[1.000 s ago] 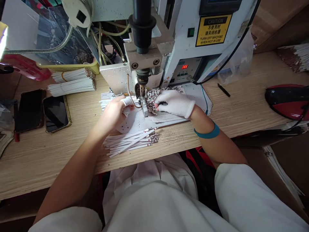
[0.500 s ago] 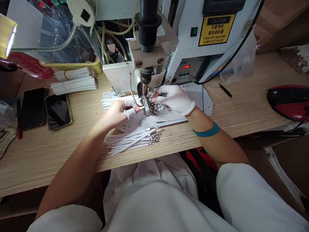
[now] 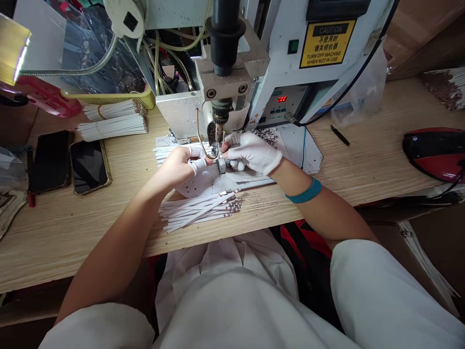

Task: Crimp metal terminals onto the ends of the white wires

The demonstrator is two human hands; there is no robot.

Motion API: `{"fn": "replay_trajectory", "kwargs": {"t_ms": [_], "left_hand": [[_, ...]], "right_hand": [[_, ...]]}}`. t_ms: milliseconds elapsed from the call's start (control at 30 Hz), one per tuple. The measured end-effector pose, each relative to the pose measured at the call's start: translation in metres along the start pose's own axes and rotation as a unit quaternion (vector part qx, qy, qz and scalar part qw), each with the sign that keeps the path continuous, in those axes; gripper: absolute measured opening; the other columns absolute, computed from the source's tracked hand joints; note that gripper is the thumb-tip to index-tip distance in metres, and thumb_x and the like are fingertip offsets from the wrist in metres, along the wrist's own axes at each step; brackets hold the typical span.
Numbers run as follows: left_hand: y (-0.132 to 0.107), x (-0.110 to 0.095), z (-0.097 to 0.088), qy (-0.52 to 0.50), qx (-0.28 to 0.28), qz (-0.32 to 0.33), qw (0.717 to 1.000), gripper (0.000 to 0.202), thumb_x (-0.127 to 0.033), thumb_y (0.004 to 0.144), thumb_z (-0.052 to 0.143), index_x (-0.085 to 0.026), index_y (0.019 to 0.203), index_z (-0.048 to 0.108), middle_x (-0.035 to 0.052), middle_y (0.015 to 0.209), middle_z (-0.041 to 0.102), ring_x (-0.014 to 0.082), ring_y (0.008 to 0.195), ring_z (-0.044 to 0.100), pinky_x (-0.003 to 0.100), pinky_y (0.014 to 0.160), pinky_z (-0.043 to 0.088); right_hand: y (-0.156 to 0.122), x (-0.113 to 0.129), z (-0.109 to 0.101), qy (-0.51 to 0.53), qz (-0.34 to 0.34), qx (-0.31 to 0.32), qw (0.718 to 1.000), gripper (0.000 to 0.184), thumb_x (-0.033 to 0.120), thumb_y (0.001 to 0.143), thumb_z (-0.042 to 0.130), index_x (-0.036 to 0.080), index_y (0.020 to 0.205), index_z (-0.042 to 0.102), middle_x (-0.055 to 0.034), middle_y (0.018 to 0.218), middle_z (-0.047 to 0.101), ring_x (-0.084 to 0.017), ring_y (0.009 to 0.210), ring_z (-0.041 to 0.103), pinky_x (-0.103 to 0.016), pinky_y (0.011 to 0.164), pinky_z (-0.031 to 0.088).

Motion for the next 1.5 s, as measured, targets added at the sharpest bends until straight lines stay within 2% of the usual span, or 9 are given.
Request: {"fn": "replay_trajectory", "kwargs": {"t_ms": [267,467,700,833,1100,1300,1400,1500], "left_hand": [[0.003,0.002,-0.001,-0.026,-0.01,-0.004,1.0,0.031,-0.043,0.07,0.068,-0.013,0.075,0.069,0.001,0.071,0.065,0.0126,0.065,0.053,0.023,0.059,0.039],[0.002,0.0,-0.001,-0.014,-0.025,-0.02,0.999,0.027,-0.038,0.069,0.064,-0.012,0.073,0.068,0.0004,0.069,0.062,0.0113,0.063,0.05,0.022,0.056,0.037],[0.003,0.004,0.001,-0.066,-0.024,-0.03,0.997,0.024,-0.034,0.065,0.067,-0.012,0.073,0.067,-0.0004,0.067,0.06,0.01,0.061,0.048,0.021,0.055,0.037],[0.004,0.006,0.001,-0.077,-0.025,-0.029,0.996,0.023,-0.033,0.064,0.067,-0.012,0.074,0.068,0.0007,0.07,0.061,0.0111,0.064,0.05,0.022,0.057,0.038],[0.004,-0.001,0.001,-0.064,-0.007,-0.014,0.998,0.024,-0.034,0.064,0.065,-0.012,0.073,0.068,0.0026,0.071,0.062,0.0131,0.065,0.051,0.025,0.061,0.041],[0.003,-0.001,0.003,-0.056,-0.009,-0.034,0.998,0.026,-0.037,0.064,0.065,-0.012,0.071,0.067,-0.0002,0.063,0.056,0.0093,0.056,0.041,0.023,0.054,0.034],[0.004,0.003,0.002,-0.045,0.0,-0.036,0.998,0.027,-0.038,0.066,0.067,-0.013,0.073,0.067,0.0002,0.065,0.058,0.0098,0.056,0.043,0.023,0.053,0.032],[0.001,0.013,-0.008,0.001,0.034,-0.043,0.999,0.03,-0.045,0.07,0.068,-0.015,0.074,0.068,0.0005,0.067,0.059,0.0107,0.057,0.044,0.023,0.052,0.031]], "right_hand": [[0.0,0.006,0.002,-0.011,0.005,-0.017,1.0,0.017,0.005,0.075,0.062,0.017,0.078,0.051,0.0013,0.064,0.052,-0.005,0.042,0.044,-0.016,0.031,0.031],[0.0,0.004,0.002,-0.002,-0.002,-0.012,1.0,0.017,0.007,0.074,0.064,0.017,0.078,0.05,0.0008,0.065,0.051,-0.005,0.044,0.046,-0.016,0.031,0.032],[0.005,0.002,-0.001,0.024,-0.03,-0.01,0.999,0.019,0.007,0.071,0.066,0.017,0.077,0.051,0.0005,0.07,0.051,-0.006,0.05,0.046,-0.017,0.035,0.035],[0.005,-0.002,0.001,0.04,-0.011,-0.002,0.999,0.02,0.009,0.07,0.066,0.018,0.078,0.05,0.0015,0.068,0.051,-0.006,0.046,0.043,-0.018,0.032,0.031],[0.005,-0.004,-0.001,0.03,-0.018,-0.001,0.999,0.02,0.013,0.07,0.067,0.019,0.08,0.051,0.0007,0.072,0.05,-0.007,0.051,0.042,-0.02,0.036,0.033],[0.005,-0.002,0.001,0.019,-0.025,-0.015,0.999,0.021,0.009,0.07,0.067,0.019,0.078,0.05,0.0,0.074,0.05,-0.008,0.054,0.044,-0.02,0.038,0.036],[0.004,0.0,0.0,0.025,-0.026,-0.012,0.999,0.02,0.01,0.071,0.067,0.019,0.079,0.051,0.0014,0.07,0.049,-0.006,0.049,0.042,-0.02,0.035,0.033],[-0.003,0.01,-0.013,0.039,-0.017,-0.009,0.999,0.02,0.011,0.07,0.068,0.018,0.08,0.052,0.0031,0.065,0.05,-0.006,0.045,0.043,-0.019,0.032,0.026]]}}
Point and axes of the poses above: each hand's wrist, its own y-axis towards the middle knuckle, its own z-axis out of the palm, x = y × z, the point moved 9 cm from there along y, towards the middle knuckle
